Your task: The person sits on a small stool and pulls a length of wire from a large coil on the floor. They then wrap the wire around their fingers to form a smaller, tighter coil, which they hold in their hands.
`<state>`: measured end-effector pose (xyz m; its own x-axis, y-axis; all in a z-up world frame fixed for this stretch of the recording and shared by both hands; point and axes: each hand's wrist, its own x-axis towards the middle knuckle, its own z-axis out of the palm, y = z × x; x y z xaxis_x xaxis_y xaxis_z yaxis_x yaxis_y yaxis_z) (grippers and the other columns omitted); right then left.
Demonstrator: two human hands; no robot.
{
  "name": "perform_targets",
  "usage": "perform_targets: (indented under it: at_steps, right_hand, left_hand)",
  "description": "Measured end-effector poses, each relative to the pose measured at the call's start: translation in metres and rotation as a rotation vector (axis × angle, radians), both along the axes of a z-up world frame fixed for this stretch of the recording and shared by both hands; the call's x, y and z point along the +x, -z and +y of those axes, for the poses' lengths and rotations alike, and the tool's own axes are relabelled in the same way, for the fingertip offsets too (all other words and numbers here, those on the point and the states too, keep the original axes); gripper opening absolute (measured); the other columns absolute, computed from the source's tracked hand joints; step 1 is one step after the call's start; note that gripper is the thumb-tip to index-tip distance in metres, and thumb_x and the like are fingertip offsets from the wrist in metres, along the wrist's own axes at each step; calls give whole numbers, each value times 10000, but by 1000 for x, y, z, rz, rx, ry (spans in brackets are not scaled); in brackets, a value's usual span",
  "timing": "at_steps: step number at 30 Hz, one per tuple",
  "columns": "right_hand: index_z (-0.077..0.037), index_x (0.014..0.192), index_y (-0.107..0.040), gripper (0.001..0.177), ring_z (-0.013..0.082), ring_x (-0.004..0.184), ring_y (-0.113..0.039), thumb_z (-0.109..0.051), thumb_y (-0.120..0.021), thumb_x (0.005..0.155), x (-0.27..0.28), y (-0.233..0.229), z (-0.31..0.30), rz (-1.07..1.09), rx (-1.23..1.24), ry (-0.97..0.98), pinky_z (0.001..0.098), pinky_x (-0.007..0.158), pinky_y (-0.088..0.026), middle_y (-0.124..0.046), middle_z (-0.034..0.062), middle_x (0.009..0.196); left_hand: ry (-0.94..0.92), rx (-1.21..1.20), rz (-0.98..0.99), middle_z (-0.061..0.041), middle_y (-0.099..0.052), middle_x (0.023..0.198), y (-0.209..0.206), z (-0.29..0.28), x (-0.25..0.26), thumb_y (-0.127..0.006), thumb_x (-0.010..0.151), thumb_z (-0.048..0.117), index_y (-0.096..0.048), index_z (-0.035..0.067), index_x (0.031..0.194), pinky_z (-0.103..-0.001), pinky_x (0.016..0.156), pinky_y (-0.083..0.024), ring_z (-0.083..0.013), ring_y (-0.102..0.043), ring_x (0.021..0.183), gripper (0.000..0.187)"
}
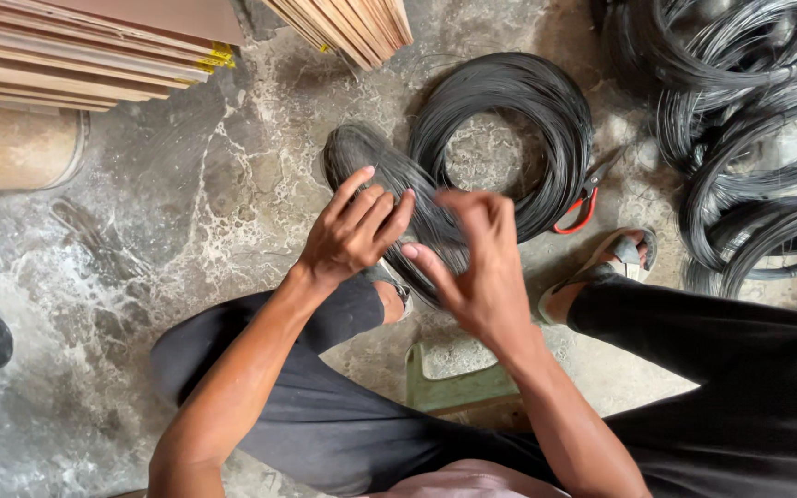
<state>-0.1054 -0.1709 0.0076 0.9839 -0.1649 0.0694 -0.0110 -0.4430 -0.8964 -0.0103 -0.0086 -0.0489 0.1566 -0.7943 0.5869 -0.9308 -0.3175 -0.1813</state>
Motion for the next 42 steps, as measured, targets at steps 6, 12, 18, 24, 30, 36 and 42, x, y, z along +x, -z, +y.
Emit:
perform_targets:
  at_steps: [6,12,18,24,30,36,42]
  right_hand:
    - [75,1089,-435,589,307,722,-656,-172,-774,675,7,10,8,402,654,-535,463,688,-533,-646,246,818]
    - [-62,831,-555,203,165,501,-544,-253,-624,833,-22,50,29,432,385,-198,300,454,-418,-558,122,551]
    - [-37,803,-577,182,90,491,-423,-187,-545,902,-26,53,25,450,635,-27,216,421,-403,-424,12,515]
    - [-18,851,-557,210,72,458,-274,-205,-488,916,-24,17,7,567,907,-22,223,405,-263,-277,-20,544]
    - [-147,662,-249,377,63,486,-264,-221,-525,908,-22,7,5,562,766,-150,227,421,-310,-234,-37,557]
    - [-56,678,-523,200,107,375,-475,-131,-661,800,-11,15,11,333,453,-156,218,395,-399,-440,44,414]
    - [-109,677,-503,237,114,461,-419,-237,-635,827,-19,14,21,339,309,-150,244,439,-354,-449,64,448]
  left_hand:
    - [16,-75,-110,-145,-648,895,6,-9,-1,-505,897,47,-633,37,945,-412,794,-549,-231,-624,745,137]
    - [-10,-110,-111,-197,-596,1144,5,11,32,-511,917,71,-565,29,1076,-474,831,-503,-320,-603,999,173]
    - [-90,70,270,-143,-420,1352,57,18,37,-501,923,252,-403,227,1342,-529,1028,-258,-308,-438,1210,431]
    - [-581,69,1016,-187,-8,1508,90,53,50,-789,634,637,79,107,1425,-481,1159,-98,-317,-73,1417,1289]
    - [-573,-207,1553,-191,-65,1506,53,16,50,-861,616,342,-25,133,1411,-612,1077,-127,-363,-137,1395,1172]
    - [-321,-918,1640,-115,-676,959,197,-4,56,-740,784,175,-622,47,1071,-277,863,-464,-131,-598,951,336]
    - [-543,-800,1593,-145,-655,1007,194,-22,23,-782,745,187,-602,40,1111,-340,843,-527,-179,-625,909,433]
